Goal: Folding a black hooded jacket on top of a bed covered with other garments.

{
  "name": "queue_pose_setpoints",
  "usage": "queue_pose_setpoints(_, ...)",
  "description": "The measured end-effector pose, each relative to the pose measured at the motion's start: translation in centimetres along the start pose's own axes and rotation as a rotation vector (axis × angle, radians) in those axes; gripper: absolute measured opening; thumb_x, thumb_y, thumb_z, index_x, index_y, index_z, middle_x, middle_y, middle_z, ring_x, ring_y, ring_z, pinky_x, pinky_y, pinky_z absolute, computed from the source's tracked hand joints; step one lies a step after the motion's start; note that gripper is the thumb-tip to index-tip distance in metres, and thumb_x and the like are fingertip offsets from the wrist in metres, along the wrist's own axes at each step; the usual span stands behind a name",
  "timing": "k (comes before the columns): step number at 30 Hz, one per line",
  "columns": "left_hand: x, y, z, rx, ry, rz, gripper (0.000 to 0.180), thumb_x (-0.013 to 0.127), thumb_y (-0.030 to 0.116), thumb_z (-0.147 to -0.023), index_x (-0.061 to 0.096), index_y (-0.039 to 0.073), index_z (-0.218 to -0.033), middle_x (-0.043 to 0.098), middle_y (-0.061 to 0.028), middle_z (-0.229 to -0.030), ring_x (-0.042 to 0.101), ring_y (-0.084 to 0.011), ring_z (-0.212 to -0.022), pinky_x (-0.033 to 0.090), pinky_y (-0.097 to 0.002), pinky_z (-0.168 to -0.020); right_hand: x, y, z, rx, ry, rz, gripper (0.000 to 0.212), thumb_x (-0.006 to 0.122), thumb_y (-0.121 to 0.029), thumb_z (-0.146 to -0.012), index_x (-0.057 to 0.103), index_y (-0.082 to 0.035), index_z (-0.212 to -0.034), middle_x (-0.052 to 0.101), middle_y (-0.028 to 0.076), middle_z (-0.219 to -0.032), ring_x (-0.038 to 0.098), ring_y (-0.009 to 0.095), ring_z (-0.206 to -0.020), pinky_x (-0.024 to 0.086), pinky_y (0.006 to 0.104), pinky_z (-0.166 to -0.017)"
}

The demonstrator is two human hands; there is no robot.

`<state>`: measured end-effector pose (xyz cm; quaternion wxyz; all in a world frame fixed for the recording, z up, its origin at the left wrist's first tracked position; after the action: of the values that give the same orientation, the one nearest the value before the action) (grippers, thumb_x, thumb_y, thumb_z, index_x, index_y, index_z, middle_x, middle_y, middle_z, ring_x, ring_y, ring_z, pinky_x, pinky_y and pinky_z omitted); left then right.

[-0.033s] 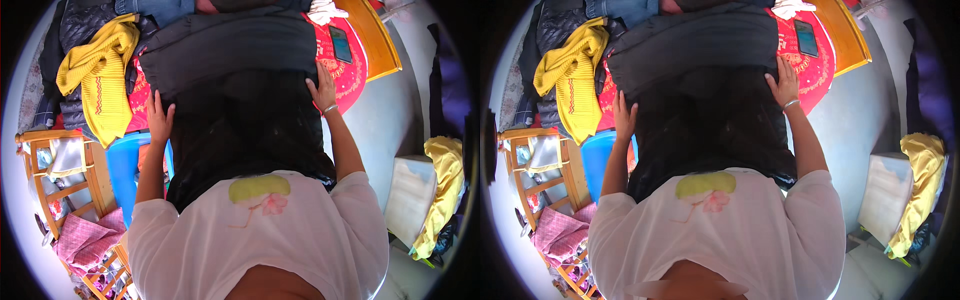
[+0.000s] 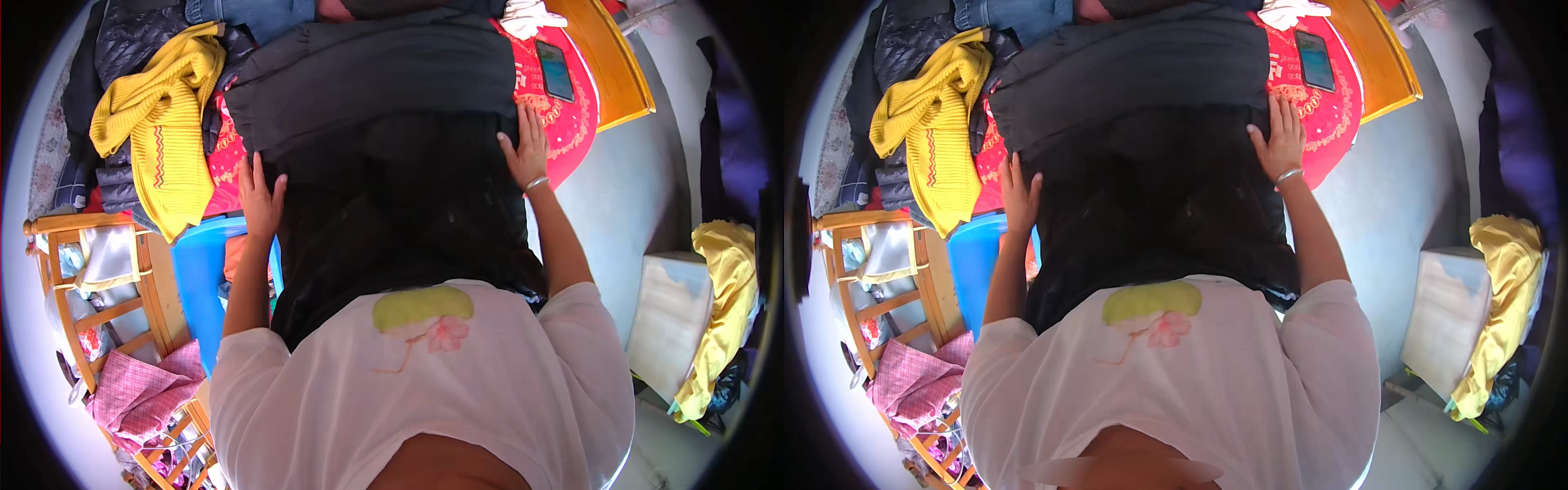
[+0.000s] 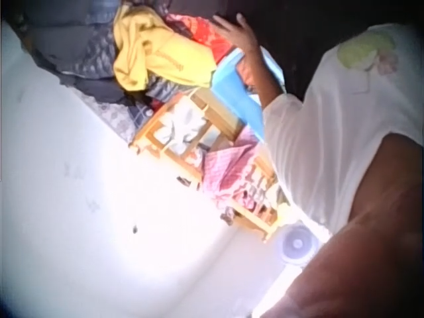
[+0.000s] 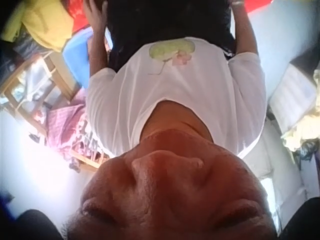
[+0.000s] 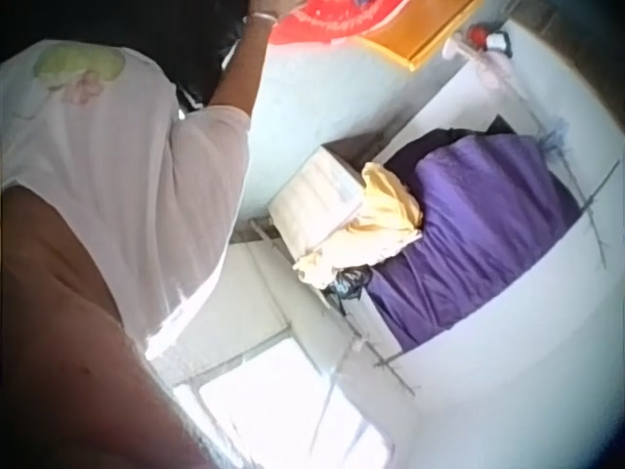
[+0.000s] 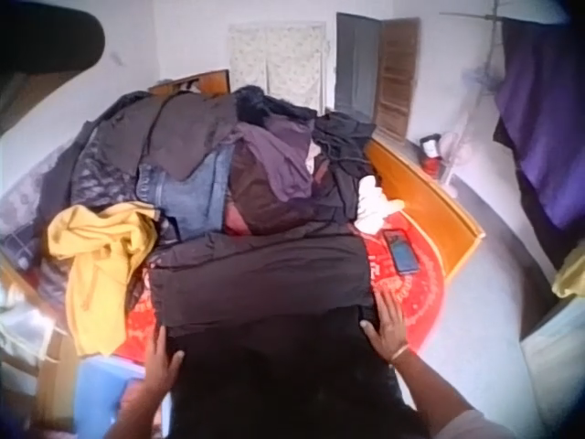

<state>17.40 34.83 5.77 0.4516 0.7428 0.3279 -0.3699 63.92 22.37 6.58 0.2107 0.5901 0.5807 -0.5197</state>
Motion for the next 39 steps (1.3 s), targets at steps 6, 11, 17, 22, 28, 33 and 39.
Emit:
queue_pose_setpoints(6,3.0,7.7,6.4,0.287,-0.139,-0.046,0.052,0.063,0.03,-0.08,0.05,0.007,-0.124,0.042,-0.0185,-0.134,0.037,-0.0339,-0.126,0.028,-0.0473,-0.101,1.1,-8.7,8.5,-0.3,-0.215,0.115,0.063,0.066,-0.03,-0.073,0.043,-0.016,-0.129,0.034,0.012,-0.139,0.026,0.03,-0.132,0.021,0.0564,-0.102)
queue_pose_setpoints(11,11.6,16.0,14.7,0.299,-0.902,0.757,0.026,0.058,0.021,-0.085,0.062,0.006,-0.106,0.064,-0.0124,-0.097,0.063,-0.0291,-0.086,0.049,-0.035,-0.076,7.6,-15.9,17.8,-0.877,-0.604,0.106,0.045,0.055,-0.024,-0.08,0.048,-0.024,-0.125,0.046,0.005,-0.13,0.04,0.024,-0.124,0.031,0.0477,-0.098)
queue_pose_setpoints(17,9.3,17.8,16.2,0.317,-0.924,0.715,0.022,0.054,0.023,-0.089,0.063,0.007,-0.101,0.064,-0.0119,-0.092,0.063,-0.0273,-0.078,0.049,-0.0351,-0.069,8.9,-17.3,20.0,-0.962,-0.82,-0.054,0.036,0.048,-0.023,-0.084,0.054,-0.026,-0.119,0.045,0.001,-0.132,0.033,0.022,-0.129,0.035,0.041,-0.094)
queue_pose_setpoints(22,8.6,17.9,16.6,0.29,-0.965,0.751,0.022,0.054,0.023,-0.089,0.063,0.005,-0.098,0.064,-0.0106,-0.086,0.061,-0.0245,-0.074,0.048,-0.0331,-0.066,8.4,-18.8,19.8,-0.979,-0.953,-0.081,0.034,0.049,-0.022,-0.084,0.056,-0.024,-0.117,0.043,-0.001,-0.135,0.032,0.022,-0.13,0.035,0.0404,-0.094)
queue_pose_setpoints(28,9.1,17.1,17.3,0.211,-1.015,0.792,0.023,0.054,0.024,-0.09,0.062,0.005,-0.101,0.063,-0.0101,-0.084,0.059,-0.0203,-0.071,0.047,-0.0309,-0.066,8.1,-19.5,19.5,-0.816,-1.041,-0.293,0.038,0.056,-0.015,-0.079,0.056,-0.022,-0.116,0.043,-0.002,-0.136,0.034,0.02,-0.129,0.034,0.0407,-0.094)
queue_pose_setpoints(33,8.6,17.6,17.2,0.14,-1.098,0.82,0.027,0.053,0.024,-0.091,0.06,0.004,-0.107,0.064,-0.0083,-0.085,0.059,-0.0149,-0.076,0.047,-0.0288,-0.07,8.0,-19.5,20.0,-0.878,-1.128,-0.291,0.03,0.057,-0.013,-0.078,0.061,-0.017,-0.108,0.046,-0.001,-0.134,0.037,0.02,-0.126,0.034,0.0406,-0.093)
queue_pose_setpoints(39,6.9,18.5,16.4,0.048,-1.138,0.875,0.029,0.05,0.023,-0.093,0.059,0.003,-0.112,0.065,-0.008,-0.099,0.06,-0.015,-0.093,0.046,-0.0285,-0.083,7.0,-19.1,19.4,-0.817,-1.148,-0.44,0.022,0.055,-0.01,-0.078,0.063,-0.013,-0.098,0.056,0.003,-0.116,0.047,0.022,-0.114,0.038,0.0381,-0.086)
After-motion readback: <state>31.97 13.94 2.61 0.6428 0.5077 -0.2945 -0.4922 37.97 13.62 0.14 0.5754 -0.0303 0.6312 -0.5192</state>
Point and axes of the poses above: each hand's wrist, its own z-axis away from the middle knuckle, its own x-axis out of the palm, y = z × x, the point moved 10 cm from there along -z, towards the middle knuckle
